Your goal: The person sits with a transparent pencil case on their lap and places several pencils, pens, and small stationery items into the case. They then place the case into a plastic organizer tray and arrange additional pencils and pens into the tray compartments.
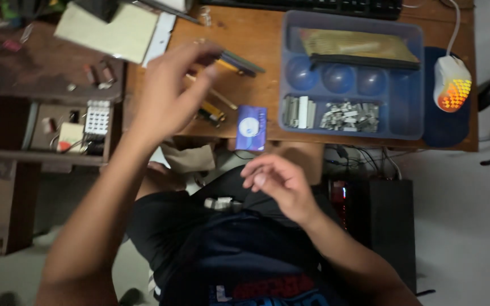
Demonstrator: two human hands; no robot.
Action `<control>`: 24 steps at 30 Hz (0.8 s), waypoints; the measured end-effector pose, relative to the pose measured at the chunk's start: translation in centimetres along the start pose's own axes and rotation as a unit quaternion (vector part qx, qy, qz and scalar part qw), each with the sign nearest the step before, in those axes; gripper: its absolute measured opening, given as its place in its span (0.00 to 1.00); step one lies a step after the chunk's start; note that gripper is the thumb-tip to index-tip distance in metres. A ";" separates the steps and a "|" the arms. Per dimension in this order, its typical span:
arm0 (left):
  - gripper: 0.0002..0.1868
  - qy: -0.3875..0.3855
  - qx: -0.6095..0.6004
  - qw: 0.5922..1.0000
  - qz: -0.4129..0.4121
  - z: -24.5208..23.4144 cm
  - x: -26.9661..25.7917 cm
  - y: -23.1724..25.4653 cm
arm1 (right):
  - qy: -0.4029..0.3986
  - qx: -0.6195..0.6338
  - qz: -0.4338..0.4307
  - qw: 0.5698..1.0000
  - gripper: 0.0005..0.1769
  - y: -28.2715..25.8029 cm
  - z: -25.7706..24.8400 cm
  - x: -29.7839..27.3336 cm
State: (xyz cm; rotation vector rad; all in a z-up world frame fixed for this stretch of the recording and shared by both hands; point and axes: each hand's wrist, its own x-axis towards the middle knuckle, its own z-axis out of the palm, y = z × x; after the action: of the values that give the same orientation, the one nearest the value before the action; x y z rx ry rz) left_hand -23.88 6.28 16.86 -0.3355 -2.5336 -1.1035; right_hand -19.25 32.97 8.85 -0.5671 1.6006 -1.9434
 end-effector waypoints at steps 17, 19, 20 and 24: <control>0.14 0.096 -0.186 0.942 -0.261 3.6 -20.9 2.9 | 0.115 -0.126 -0.112 0.979 0.13 -1.2 -3.0 0.5; 0.13 0.095 -0.192 0.941 -0.263 3.8 -20.9 3.1 | 0.112 -0.132 -0.118 0.978 0.13 -1.3 -3.6 -0.1; 0.14 0.091 -0.194 0.942 -0.260 3.8 -20.6 3.3 | 0.119 -0.145 -0.120 0.975 0.12 -1.6 -3.8 -0.4; 0.14 0.069 -0.189 0.949 -0.243 4.2 -19.3 3.8 | 0.156 -0.161 -0.125 0.966 0.11 -1.7 -5.2 -1.7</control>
State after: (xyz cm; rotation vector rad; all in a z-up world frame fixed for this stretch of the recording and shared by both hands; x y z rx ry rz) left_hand -5.99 10.51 8.72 0.2890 -2.3238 -1.7338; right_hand -21.52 38.21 9.50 -0.6407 2.1605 -2.0425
